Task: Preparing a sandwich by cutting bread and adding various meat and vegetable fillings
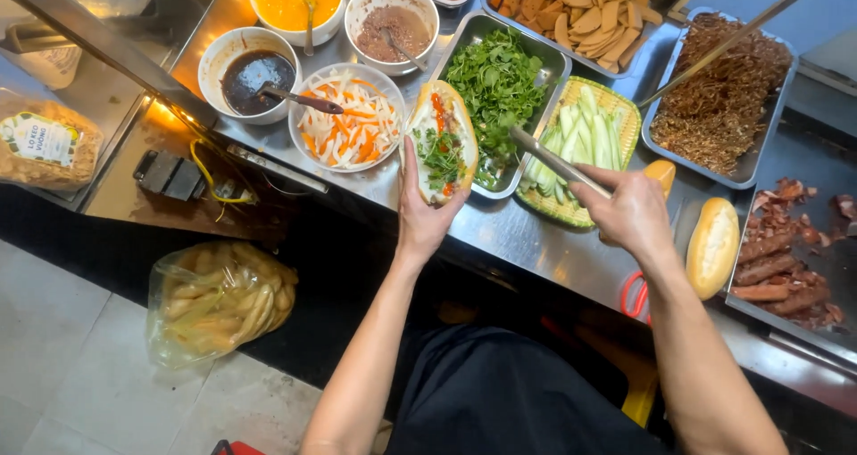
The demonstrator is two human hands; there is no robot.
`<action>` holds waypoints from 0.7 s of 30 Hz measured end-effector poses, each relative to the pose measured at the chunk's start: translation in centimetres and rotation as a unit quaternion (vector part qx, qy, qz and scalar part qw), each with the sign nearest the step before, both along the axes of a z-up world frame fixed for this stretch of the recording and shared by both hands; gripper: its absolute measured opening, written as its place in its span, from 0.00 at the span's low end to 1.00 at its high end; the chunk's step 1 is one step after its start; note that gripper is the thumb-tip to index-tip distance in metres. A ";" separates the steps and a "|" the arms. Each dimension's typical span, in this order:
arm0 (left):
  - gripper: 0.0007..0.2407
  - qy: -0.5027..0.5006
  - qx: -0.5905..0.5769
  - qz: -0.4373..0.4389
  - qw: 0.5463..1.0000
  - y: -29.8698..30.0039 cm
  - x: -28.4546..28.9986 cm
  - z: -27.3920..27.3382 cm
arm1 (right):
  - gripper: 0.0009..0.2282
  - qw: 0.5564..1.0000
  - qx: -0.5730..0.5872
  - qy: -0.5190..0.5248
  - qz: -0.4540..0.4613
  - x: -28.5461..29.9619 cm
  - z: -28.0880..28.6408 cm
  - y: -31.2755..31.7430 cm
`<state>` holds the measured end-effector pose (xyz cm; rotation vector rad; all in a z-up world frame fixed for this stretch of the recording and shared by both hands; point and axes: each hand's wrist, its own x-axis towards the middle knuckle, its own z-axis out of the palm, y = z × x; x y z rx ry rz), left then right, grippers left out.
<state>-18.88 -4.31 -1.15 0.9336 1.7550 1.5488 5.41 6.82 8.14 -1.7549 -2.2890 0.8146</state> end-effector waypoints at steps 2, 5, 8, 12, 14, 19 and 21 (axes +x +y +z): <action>0.48 -0.002 0.002 -0.006 1.000 1.0 0.4 0.0 | 0.16 1.000 0.005 0.002 -0.014 0.7 -0.5 0.0; 0.49 -0.010 0.011 -0.005 1.000 2.2 1.8 -0.7 | 0.17 0.998 0.036 0.048 -0.028 1.1 0.9 -1.2; 0.52 0.014 0.020 0.007 1.000 3.4 3.8 -1.1 | 0.16 0.990 0.039 0.114 -0.068 -0.5 2.1 -2.7; 0.53 0.024 0.034 -0.006 0.999 3.3 5.8 0.9 | 0.18 0.985 0.109 0.131 -0.017 -1.2 0.8 -2.6; 0.53 0.021 0.036 -0.006 0.999 3.3 5.8 1.8 | 0.19 0.985 0.123 0.123 -0.021 -1.2 1.4 -3.1; 0.52 0.010 0.025 -0.015 1.000 3.0 5.9 2.8 | 0.18 0.971 0.200 0.129 0.029 -0.4 0.5 -4.4; 0.52 0.000 0.021 -0.024 0.999 2.7 5.8 3.2 | 0.18 0.974 0.193 0.114 0.025 0.0 -0.1 -4.4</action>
